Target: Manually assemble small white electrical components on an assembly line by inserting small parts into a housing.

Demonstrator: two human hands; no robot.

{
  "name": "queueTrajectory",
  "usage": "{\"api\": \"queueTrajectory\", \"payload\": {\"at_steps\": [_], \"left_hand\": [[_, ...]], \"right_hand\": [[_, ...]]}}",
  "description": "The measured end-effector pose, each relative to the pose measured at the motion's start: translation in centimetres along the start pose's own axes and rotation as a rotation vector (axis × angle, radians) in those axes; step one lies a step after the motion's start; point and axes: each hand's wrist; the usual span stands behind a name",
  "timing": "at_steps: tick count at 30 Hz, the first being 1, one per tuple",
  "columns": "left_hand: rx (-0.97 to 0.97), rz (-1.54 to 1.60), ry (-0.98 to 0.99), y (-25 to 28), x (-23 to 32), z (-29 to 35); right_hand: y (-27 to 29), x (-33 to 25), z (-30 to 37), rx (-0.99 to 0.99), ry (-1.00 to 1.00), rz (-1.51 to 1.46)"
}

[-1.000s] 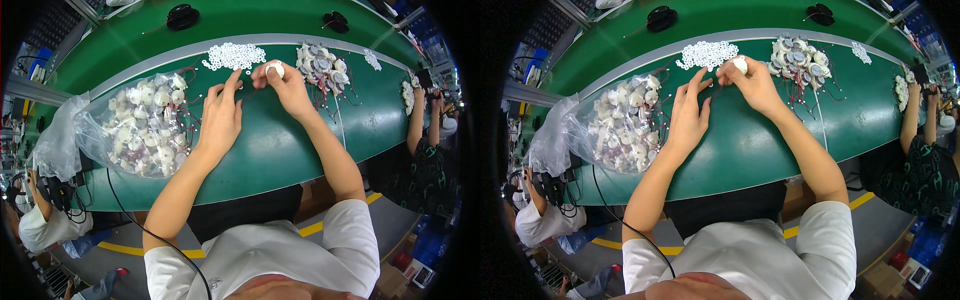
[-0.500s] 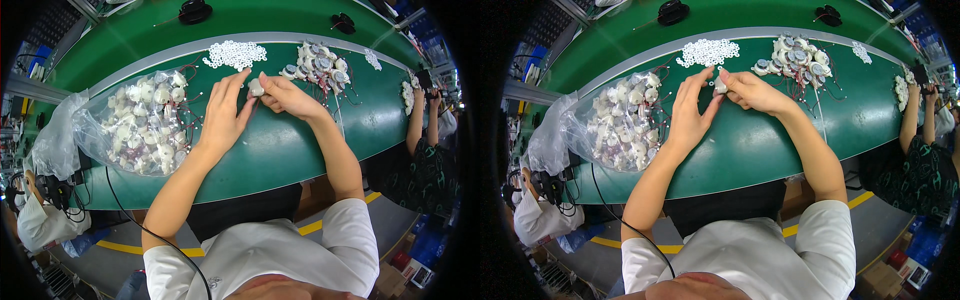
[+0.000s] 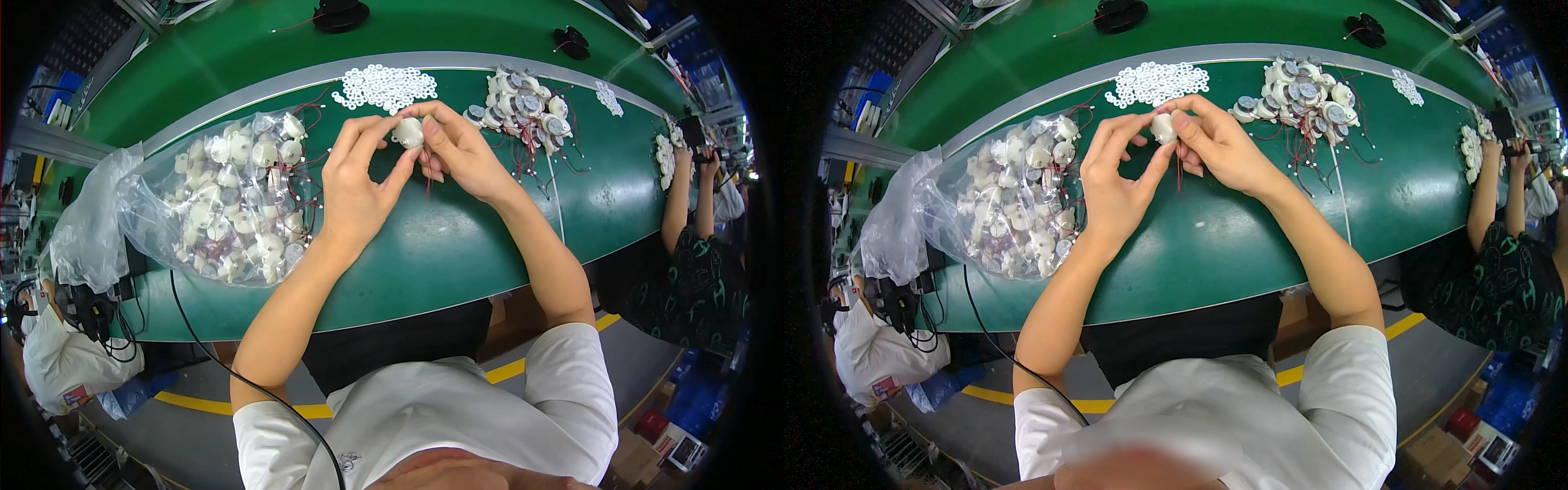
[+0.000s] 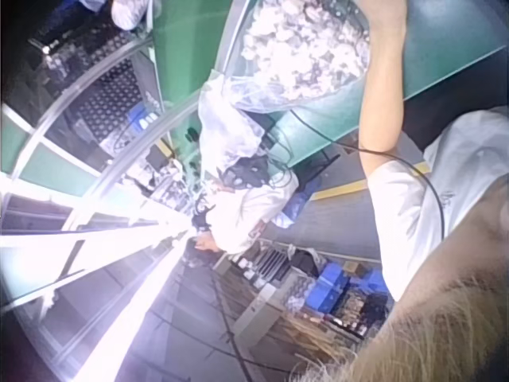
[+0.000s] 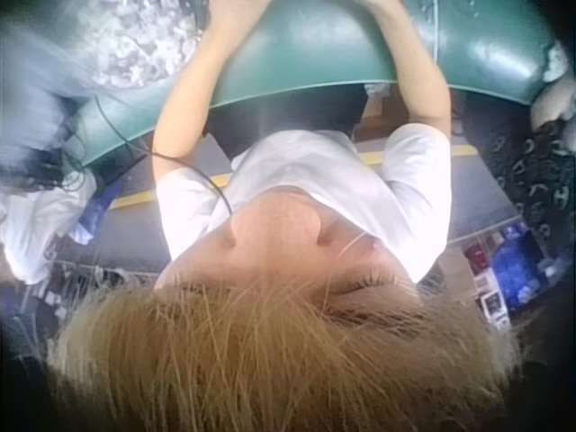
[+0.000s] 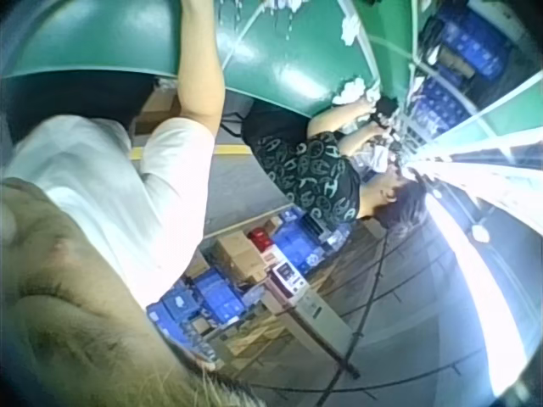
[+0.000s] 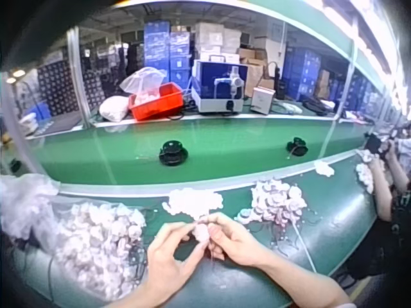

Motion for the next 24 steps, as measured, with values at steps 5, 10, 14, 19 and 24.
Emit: {"api": "queueTrajectory", "payload": {"at_steps": [5,10,14,19,24], "left_hand": [[0.006,-0.023,0.014,0.1,-0.2,-0.2],[-0.047,0.043,0.121,-0.2,-0.3,0.1],[-0.066,0.079,0.136,-0.5,-0.7,0.0],[-0.092,-0.092,0.075,-0.6,-1.2,0.4],[-0.105,-0.166,0.088,-0.8,-1.8,0.4]], "right_hand": [[0.2,0.4,0.0,0.016,0.009,-0.079],[1.0,0.2,-0.4,0.024,0.001,0.016],[0.8,0.3,-0.4,0.01,-0.009,0.077],[0.8,1.1,-0.6,0.093,0.045,0.458],[1.1,-0.2,-0.3,0.073,0.123,0.929]]}}
Point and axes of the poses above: each hand's wrist, its own z-axis away from the middle knuckle, its own y-axis out of the back of the hand, x = y × z, and after that the axes turned 9 degrees about y, right-handed
